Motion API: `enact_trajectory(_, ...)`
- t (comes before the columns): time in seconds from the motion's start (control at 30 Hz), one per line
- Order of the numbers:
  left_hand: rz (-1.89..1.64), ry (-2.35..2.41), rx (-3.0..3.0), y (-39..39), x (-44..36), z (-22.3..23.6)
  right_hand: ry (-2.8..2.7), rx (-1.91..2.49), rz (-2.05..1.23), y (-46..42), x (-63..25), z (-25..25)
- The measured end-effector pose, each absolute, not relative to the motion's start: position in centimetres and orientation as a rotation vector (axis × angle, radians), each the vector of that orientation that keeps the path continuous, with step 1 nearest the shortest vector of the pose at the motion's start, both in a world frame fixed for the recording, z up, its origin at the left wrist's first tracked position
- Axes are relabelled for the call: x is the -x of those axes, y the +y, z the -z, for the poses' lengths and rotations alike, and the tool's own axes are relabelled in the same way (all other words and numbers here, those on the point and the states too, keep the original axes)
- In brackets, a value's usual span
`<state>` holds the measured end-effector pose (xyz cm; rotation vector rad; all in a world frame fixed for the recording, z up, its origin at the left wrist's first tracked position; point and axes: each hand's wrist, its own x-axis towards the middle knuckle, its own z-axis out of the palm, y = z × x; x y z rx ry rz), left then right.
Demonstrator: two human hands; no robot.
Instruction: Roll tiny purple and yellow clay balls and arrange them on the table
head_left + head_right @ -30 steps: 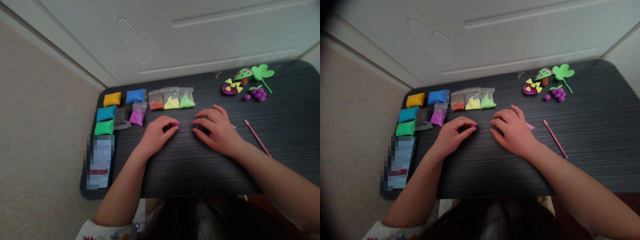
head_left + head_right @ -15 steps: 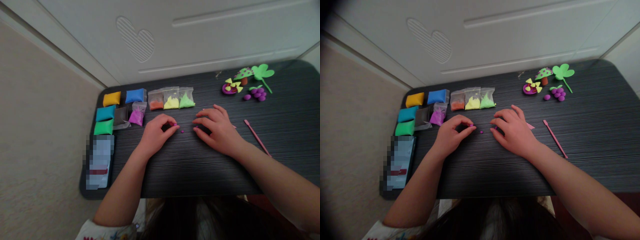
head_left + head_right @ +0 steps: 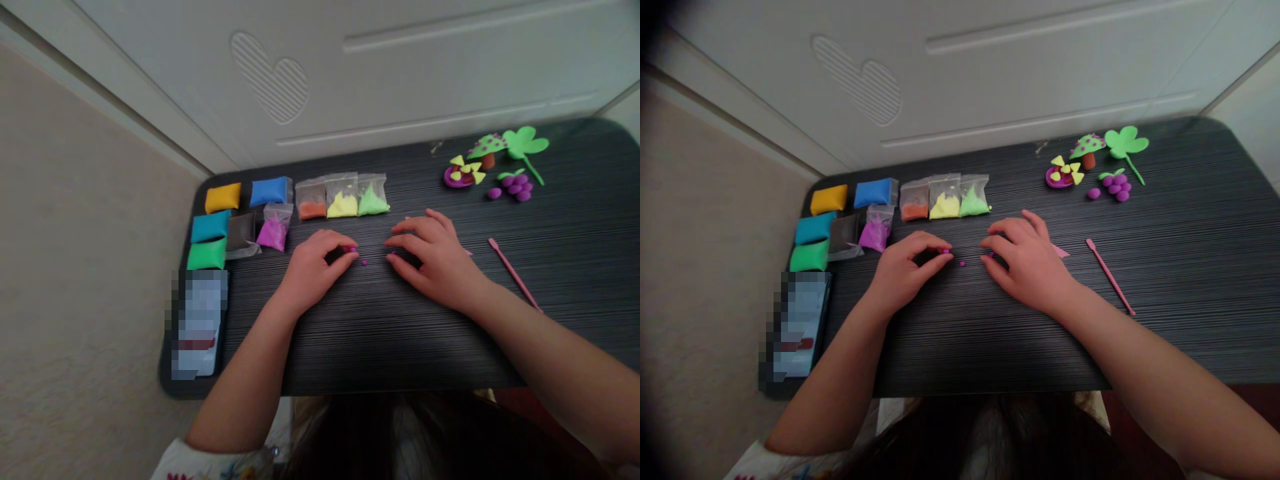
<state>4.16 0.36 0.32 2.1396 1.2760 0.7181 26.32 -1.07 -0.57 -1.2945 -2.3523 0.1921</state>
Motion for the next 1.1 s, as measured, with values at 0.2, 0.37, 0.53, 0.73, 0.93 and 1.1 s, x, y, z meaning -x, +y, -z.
enact_trajectory(0.2, -0.711, 1.230, -2.154, 0.43, -4.20, -0.31, -2.349, 1.289, -0.196, -1.04, -26.33, 0.55)
enact_trajectory(0.37, -0.695, 1.249, -2.131, 0.36, -4.21, -0.38, -2.350, 1.286, -0.197, -1.09, -26.34, 0.58)
enact_trajectory(0.53, -0.677, 1.302, -2.108, 0.19, -4.42, -0.61, -2.350, 1.286, -0.198, -1.07, -26.30, 0.56)
enact_trajectory(0.73, -0.671, 1.281, -2.120, 0.24, -4.33, -0.76, -2.348, 1.281, -0.212, -1.09, -26.28, 0.45)
enact_trajectory(0.93, -0.676, 1.334, -2.122, 0.27, -4.19, -0.62, -2.353, 1.292, -0.223, -1.09, -26.26, 0.40)
enact_trajectory(1.1, -0.748, 1.437, -2.102, 0.31, -4.32, -0.60, -2.351, 1.287, -0.221, -1.09, -26.26, 0.43)
